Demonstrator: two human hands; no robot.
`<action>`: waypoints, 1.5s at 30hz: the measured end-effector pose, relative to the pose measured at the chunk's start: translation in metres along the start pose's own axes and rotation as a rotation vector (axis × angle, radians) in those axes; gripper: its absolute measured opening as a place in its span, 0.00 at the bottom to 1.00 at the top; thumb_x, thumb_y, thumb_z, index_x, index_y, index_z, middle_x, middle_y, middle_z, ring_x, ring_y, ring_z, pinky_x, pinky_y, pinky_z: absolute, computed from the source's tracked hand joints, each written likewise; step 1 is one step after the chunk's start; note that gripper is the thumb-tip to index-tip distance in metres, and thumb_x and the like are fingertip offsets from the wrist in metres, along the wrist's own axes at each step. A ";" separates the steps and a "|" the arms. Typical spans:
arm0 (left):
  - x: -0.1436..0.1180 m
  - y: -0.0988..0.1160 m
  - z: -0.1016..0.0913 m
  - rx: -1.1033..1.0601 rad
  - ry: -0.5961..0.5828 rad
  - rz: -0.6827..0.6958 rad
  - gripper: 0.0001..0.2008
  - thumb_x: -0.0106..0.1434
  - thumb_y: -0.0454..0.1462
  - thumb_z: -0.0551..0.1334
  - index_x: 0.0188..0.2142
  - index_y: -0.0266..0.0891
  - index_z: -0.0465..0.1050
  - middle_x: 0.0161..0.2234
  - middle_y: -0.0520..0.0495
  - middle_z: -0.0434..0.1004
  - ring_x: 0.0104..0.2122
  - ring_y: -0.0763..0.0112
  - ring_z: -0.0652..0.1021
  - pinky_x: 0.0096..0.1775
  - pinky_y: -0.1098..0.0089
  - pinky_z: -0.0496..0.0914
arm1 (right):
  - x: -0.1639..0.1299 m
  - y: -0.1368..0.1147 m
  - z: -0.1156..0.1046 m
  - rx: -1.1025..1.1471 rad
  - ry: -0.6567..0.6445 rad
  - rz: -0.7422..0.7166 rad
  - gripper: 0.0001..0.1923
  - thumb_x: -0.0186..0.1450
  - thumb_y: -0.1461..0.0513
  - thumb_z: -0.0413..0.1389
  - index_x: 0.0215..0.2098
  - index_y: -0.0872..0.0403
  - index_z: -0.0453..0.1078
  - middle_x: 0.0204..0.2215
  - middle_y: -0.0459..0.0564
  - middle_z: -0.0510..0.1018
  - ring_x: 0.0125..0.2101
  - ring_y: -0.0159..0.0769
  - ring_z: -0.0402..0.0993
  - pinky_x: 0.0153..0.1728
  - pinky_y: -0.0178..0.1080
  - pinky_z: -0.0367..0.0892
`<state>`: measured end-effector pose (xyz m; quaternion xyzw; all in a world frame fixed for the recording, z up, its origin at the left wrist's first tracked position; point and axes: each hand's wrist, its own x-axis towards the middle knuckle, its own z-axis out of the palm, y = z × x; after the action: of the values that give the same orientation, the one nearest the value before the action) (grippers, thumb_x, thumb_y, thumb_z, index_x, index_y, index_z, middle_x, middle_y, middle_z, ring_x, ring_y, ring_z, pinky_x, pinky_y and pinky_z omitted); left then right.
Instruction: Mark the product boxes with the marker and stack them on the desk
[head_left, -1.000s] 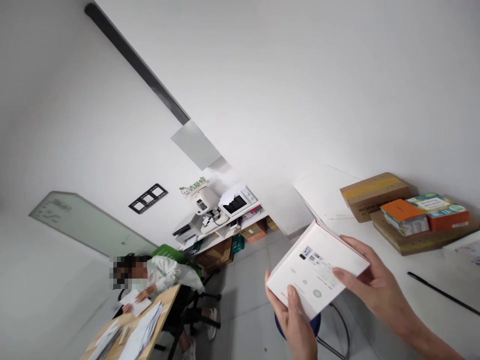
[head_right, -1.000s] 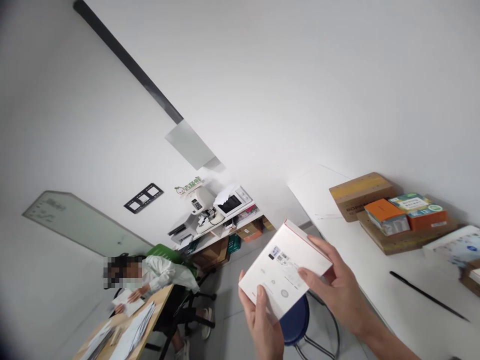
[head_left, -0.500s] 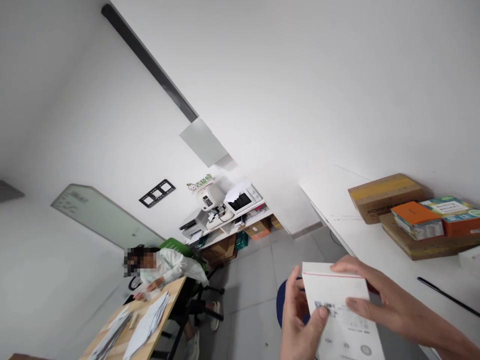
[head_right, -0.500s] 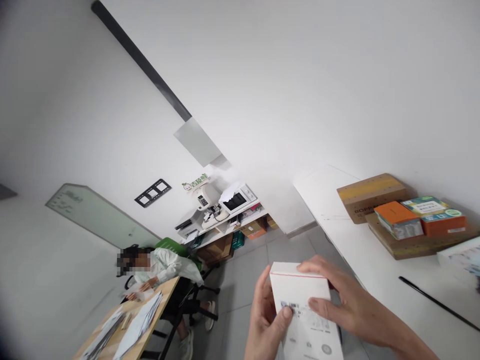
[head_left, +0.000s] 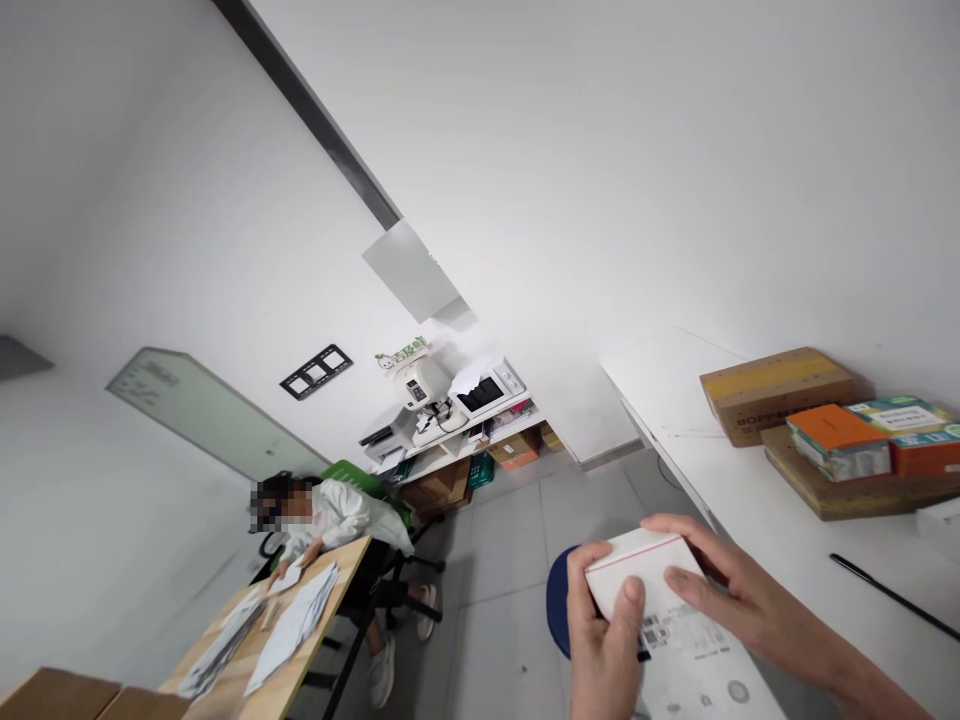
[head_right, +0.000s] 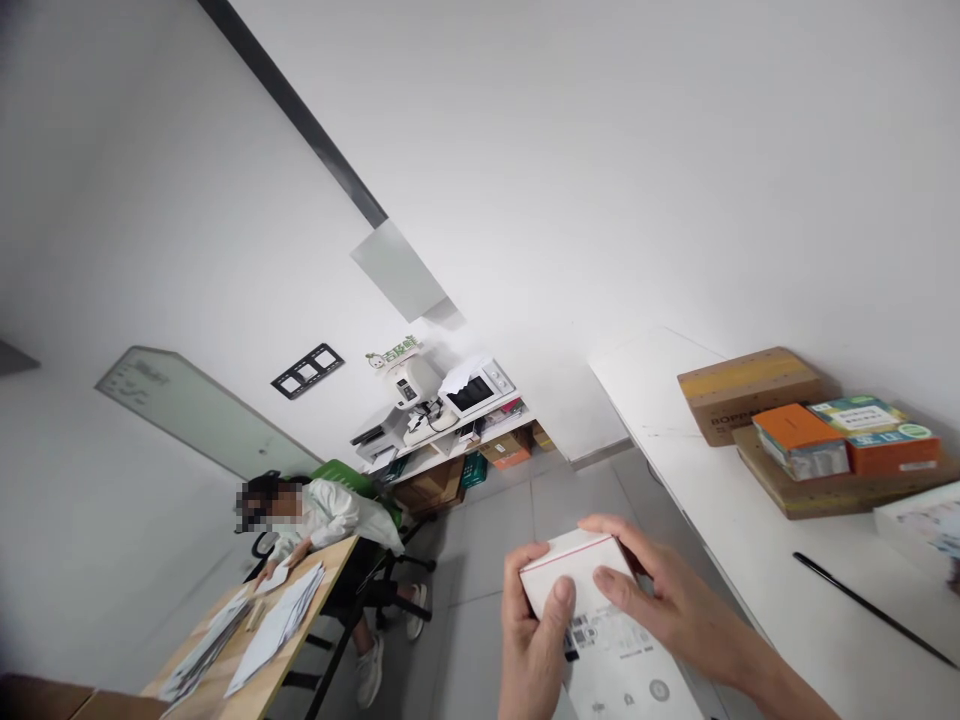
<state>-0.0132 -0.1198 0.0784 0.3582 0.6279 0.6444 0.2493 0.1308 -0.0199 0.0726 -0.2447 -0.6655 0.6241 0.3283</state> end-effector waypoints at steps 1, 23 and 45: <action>0.000 0.001 0.001 0.014 0.018 0.014 0.25 0.57 0.56 0.69 0.43 0.40 0.72 0.35 0.46 0.75 0.31 0.69 0.74 0.33 0.72 0.70 | 0.000 0.000 0.002 -0.015 0.012 -0.007 0.27 0.67 0.43 0.52 0.56 0.48 0.68 0.46 0.53 0.81 0.49 0.48 0.76 0.43 0.41 0.75; 0.004 0.031 0.005 0.003 0.153 0.035 0.25 0.60 0.55 0.67 0.45 0.40 0.66 0.33 0.49 0.75 0.29 0.70 0.75 0.32 0.73 0.70 | 0.003 0.012 0.022 0.069 -0.046 -0.110 0.35 0.71 0.48 0.50 0.72 0.50 0.49 0.70 0.59 0.59 0.68 0.50 0.57 0.62 0.50 0.66; -0.001 -0.011 0.012 -0.263 -0.208 -0.170 0.48 0.63 0.49 0.67 0.72 0.45 0.40 0.65 0.33 0.66 0.60 0.49 0.74 0.55 0.59 0.73 | 0.020 0.023 0.014 0.213 0.196 -0.082 0.36 0.70 0.48 0.53 0.72 0.44 0.46 0.69 0.53 0.62 0.66 0.48 0.60 0.63 0.51 0.64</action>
<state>-0.0045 -0.1120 0.0666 0.3328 0.5370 0.6573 0.4110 0.1050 -0.0127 0.0522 -0.2410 -0.5697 0.6503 0.4410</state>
